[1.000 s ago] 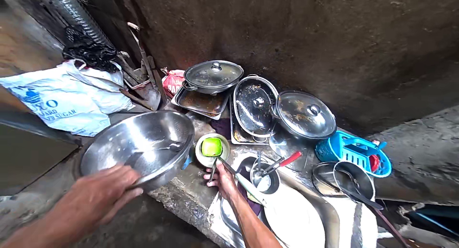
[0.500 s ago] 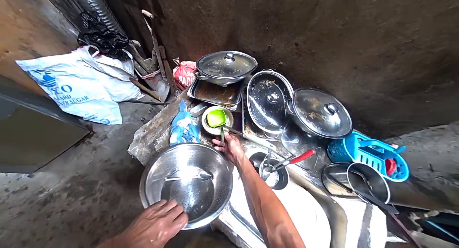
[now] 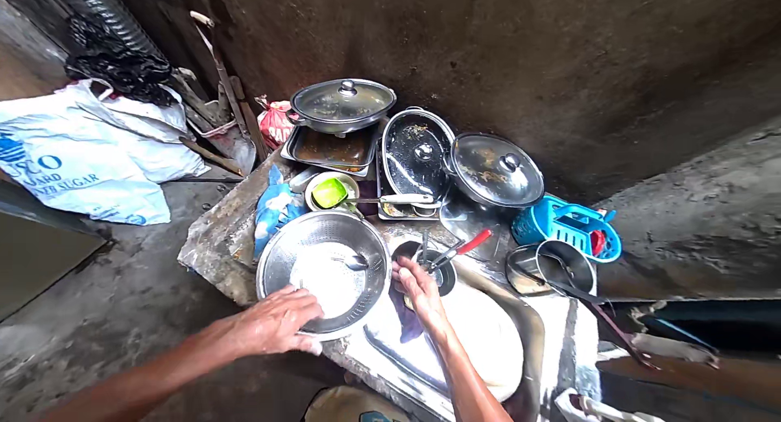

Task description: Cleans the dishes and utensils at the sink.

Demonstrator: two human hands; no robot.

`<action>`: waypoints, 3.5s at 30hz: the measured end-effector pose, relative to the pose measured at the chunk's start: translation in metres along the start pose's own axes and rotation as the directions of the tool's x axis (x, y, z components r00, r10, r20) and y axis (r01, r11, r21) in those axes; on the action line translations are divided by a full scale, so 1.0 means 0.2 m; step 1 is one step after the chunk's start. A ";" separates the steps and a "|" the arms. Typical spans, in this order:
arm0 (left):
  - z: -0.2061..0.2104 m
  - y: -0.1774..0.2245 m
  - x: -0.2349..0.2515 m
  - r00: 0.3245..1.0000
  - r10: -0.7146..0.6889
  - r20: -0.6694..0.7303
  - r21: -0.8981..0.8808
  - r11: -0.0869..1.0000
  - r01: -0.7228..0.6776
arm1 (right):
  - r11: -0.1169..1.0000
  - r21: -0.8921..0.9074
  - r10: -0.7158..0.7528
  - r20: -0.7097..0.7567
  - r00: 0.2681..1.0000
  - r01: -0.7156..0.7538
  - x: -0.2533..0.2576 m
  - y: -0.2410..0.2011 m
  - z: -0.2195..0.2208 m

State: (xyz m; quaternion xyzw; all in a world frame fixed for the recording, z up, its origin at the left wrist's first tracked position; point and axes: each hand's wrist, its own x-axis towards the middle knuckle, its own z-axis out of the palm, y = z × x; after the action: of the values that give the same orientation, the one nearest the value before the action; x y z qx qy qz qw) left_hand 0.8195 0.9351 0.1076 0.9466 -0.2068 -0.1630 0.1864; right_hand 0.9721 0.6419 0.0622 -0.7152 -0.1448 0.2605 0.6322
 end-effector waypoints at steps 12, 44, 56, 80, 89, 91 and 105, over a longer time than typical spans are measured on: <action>0.19 0.07 0.21 0.994 0.010 0.109 0.099 0.995 -0.021 | 0.971 0.031 0.235 -0.335 0.913 -0.238 -0.92 0.33 -0.47; 0.87 1.24 1.40 0.969 0.243 0.041 0.025 0.969 -0.245 | 0.923 0.205 0.381 -0.598 0.705 -0.326 -1.09 0.49 -0.88; 0.86 1.28 1.45 0.961 0.276 0.004 -0.031 0.961 -0.276 | 0.928 0.134 0.351 -0.623 0.699 -0.347 -1.12 0.45 -0.91; 0.74 1.69 1.74 0.982 0.148 0.116 0.015 0.988 -0.151 | 0.612 -0.745 -0.560 -0.645 0.520 -0.264 -1.29 -0.13 -0.95; 0.48 1.37 1.65 0.948 0.004 -0.317 -0.058 0.998 -0.023 | 0.911 -0.413 -0.362 -0.802 0.475 -0.005 -1.44 0.28 -0.83; 0.42 1.26 1.57 0.861 0.011 -0.508 -0.076 0.996 -0.057 | 0.962 -0.247 -0.139 -0.808 0.573 -0.115 -1.38 0.38 -0.77; 0.66 1.18 1.40 0.870 -0.493 -0.009 -0.545 0.731 0.409 | 0.895 0.444 0.414 -0.787 0.457 -0.046 -1.07 0.38 -0.85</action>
State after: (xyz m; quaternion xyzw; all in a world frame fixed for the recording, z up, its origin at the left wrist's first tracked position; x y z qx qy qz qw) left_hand 0.9320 0.5711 0.0253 0.8895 0.0976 -0.1806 0.4083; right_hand 0.8806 0.3745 0.0400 -0.6315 0.3434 -0.0286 0.6946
